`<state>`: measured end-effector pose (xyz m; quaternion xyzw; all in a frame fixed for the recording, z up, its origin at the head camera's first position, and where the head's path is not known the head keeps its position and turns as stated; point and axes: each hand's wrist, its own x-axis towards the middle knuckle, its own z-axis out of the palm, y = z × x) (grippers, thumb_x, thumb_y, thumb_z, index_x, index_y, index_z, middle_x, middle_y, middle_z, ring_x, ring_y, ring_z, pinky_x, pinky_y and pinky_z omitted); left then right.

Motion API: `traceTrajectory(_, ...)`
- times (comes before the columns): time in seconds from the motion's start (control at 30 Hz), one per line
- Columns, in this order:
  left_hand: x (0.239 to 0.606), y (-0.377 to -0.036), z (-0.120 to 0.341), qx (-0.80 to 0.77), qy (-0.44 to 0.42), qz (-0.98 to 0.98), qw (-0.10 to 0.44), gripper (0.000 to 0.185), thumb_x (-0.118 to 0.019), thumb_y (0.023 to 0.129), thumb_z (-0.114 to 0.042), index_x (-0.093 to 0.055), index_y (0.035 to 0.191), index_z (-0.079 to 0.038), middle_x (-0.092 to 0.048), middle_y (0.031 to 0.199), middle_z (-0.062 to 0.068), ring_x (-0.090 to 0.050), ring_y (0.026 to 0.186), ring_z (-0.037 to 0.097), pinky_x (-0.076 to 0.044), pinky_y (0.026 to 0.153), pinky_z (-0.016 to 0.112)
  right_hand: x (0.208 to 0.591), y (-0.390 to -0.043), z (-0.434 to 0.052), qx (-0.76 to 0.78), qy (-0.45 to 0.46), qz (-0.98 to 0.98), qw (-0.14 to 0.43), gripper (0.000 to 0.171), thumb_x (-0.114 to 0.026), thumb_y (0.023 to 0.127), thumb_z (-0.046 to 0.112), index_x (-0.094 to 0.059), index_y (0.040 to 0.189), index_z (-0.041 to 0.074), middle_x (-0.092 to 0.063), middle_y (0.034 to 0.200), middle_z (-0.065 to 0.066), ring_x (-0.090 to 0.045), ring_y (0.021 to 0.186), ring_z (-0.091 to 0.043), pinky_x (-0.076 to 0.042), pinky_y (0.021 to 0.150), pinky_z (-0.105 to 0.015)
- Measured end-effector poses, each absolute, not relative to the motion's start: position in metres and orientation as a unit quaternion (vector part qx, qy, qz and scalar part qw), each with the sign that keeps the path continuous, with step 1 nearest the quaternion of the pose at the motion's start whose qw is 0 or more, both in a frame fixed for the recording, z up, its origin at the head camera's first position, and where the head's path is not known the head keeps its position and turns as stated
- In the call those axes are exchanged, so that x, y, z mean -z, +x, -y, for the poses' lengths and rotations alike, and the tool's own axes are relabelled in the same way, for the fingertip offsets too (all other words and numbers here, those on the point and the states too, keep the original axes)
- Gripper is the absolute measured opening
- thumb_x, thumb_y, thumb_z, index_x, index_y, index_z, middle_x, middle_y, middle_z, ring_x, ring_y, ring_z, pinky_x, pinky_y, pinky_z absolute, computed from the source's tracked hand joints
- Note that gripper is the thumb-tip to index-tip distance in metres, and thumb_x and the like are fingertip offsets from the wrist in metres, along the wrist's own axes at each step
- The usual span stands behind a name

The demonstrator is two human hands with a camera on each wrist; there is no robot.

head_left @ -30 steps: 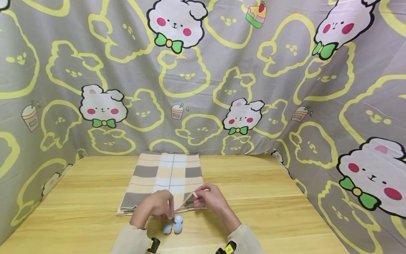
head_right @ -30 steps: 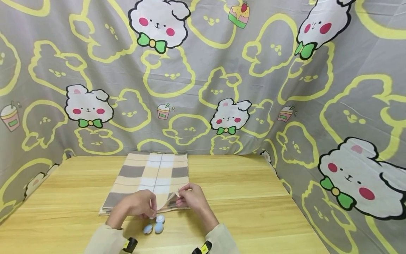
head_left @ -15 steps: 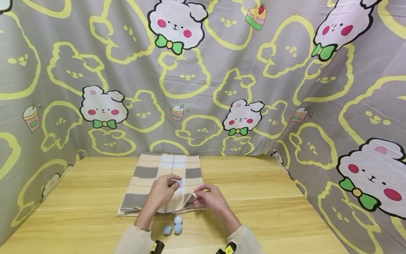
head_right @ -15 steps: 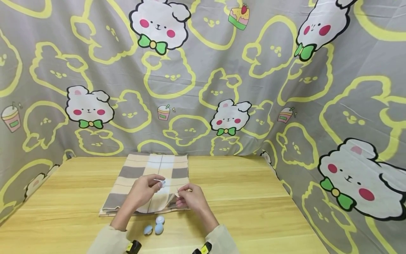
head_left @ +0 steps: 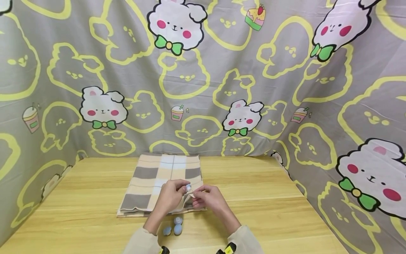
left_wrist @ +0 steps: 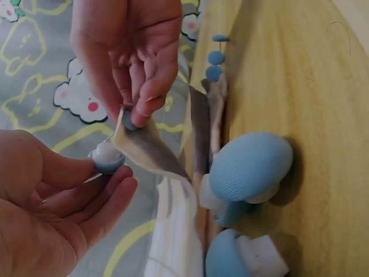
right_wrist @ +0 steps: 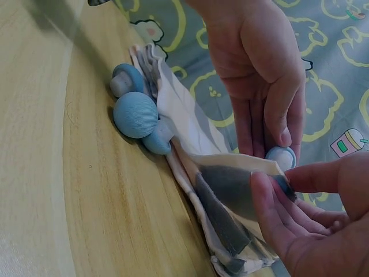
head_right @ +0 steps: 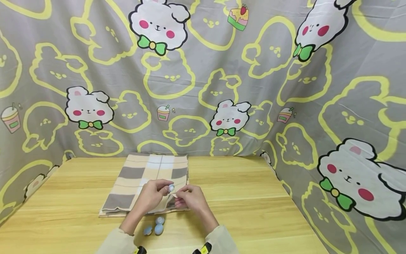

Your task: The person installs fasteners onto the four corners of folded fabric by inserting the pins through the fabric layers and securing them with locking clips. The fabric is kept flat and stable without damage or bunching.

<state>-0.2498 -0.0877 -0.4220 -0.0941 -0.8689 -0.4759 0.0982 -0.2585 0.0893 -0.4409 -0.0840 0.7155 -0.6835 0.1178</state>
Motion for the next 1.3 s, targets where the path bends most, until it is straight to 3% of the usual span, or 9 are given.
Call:
traceTrajectory(0.27,0.4226,-0.2502,0.0879,0.478,-0.086,0.868,0.097,0.019,-0.064,0.097,-0.005,-0.076,0.112,-0.004,-0.078,0.094,0.005,-0.068,0.078,0.012,-0.053,0.067,0.03,0.44,-0.2581,-0.0889,0.684,-0.081,-0.715,0.119,0.022,-0.062,0.097,0.006,-0.066,0.106,-0.014,-0.074,0.084,-0.02,-0.07,0.066,-0.014,-0.062,0.068,-0.034)
traceTrajectory(0.43,0.4221,-0.2498,0.0875,0.474,-0.091,0.87,0.1,0.019,-0.065,0.097,-0.005,-0.076,0.112,-0.004,-0.078,0.102,0.006,-0.069,0.081,0.013,-0.055,0.069,0.032,0.4403,-0.2578,-0.0891,0.685,-0.081,-0.714,0.118,0.022,-0.062,0.097,0.005,-0.066,0.106,-0.015,-0.074,0.084,-0.021,-0.07,0.066,-0.013,-0.062,0.068,-0.034)
traceTrajectory(0.77,0.4226,-0.2489,0.0867,0.466,-0.096,0.872,0.113,0.015,-0.067,0.095,-0.006,-0.076,0.107,-0.005,-0.079,0.101,0.006,-0.073,0.092,0.021,-0.058,0.077,0.039,0.4434,-0.2588,-0.0881,0.685,-0.082,-0.715,0.115,0.022,-0.063,0.096,0.006,-0.066,0.105,-0.015,-0.074,0.081,-0.018,-0.069,0.064,-0.013,-0.062,0.066,-0.034)
traceTrajectory(1.07,0.4203,-0.2472,0.0816,0.464,-0.104,0.87,0.129,0.01,-0.072,0.092,-0.004,-0.077,0.098,-0.011,-0.078,0.095,0.001,-0.073,0.087,0.017,-0.058,0.075,0.036,0.4424,-0.2597,-0.0888,0.696,-0.083,-0.704,0.118,0.021,-0.062,0.094,0.003,-0.065,0.103,-0.015,-0.073,0.077,-0.014,-0.069,0.063,-0.013,-0.061,0.066,-0.032)
traceTrajectory(1.3,0.4187,-0.2455,0.0791,0.474,-0.109,0.864,0.129,0.009,-0.074,0.09,-0.005,-0.077,0.098,-0.009,-0.078,0.094,0.003,-0.073,0.085,0.017,-0.058,0.073,0.034,0.4398,-0.2584,-0.0887,0.697,-0.082,-0.702,0.125,0.021,-0.058,0.098,0.005,-0.064,0.103,-0.014,-0.073,0.079,-0.015,-0.071,0.066,-0.015,-0.062,0.07,-0.036)
